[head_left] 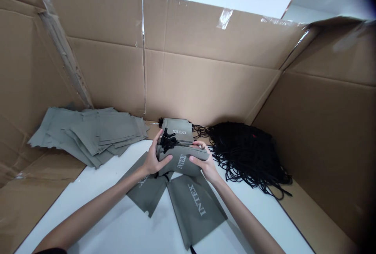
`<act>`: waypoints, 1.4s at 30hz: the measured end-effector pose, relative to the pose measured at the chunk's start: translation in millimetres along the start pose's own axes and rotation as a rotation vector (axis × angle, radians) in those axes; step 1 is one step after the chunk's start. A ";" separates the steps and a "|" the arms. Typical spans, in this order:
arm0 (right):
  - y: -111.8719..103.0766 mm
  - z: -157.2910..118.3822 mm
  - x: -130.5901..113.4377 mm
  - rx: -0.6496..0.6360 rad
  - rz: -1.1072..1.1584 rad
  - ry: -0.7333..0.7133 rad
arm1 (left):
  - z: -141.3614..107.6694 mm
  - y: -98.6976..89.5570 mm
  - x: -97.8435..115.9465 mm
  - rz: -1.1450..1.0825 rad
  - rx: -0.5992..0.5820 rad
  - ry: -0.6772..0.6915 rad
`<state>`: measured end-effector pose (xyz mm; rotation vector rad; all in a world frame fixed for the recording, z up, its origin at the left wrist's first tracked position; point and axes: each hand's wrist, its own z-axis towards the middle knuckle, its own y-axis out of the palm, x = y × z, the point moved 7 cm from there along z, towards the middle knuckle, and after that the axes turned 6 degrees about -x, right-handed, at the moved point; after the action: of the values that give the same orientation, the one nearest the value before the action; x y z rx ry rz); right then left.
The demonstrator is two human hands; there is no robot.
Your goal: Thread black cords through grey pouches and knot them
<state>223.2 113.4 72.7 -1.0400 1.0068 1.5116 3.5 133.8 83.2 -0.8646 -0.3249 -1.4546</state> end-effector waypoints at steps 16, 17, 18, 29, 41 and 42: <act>-12.6 -9.8 24.9 0.011 0.119 0.145 | -18.9 15.0 -29.2 -0.057 -0.115 -0.022; -11.7 -7.4 19.1 0.008 0.122 0.131 | -17.7 14.7 -27.5 -0.057 -0.124 -0.022; -9.9 -5.0 13.3 0.001 0.123 0.118 | -16.2 14.2 -25.7 -0.056 -0.132 -0.023; 3.1 3.7 9.6 -0.121 -0.025 0.098 | -5.0 6.0 -16.7 -0.044 -0.102 -0.061; -4.1 2.9 13.4 -0.255 -0.308 0.087 | -7.1 7.8 -31.5 -0.081 -0.075 -0.303; -3.9 4.3 9.9 -0.257 -0.307 0.085 | -2.3 5.3 -30.2 -0.094 -0.079 -0.313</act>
<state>225.3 120.7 64.1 -1.3825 0.6822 1.3727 3.7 153.6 59.6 -1.1579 -0.5509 -1.4248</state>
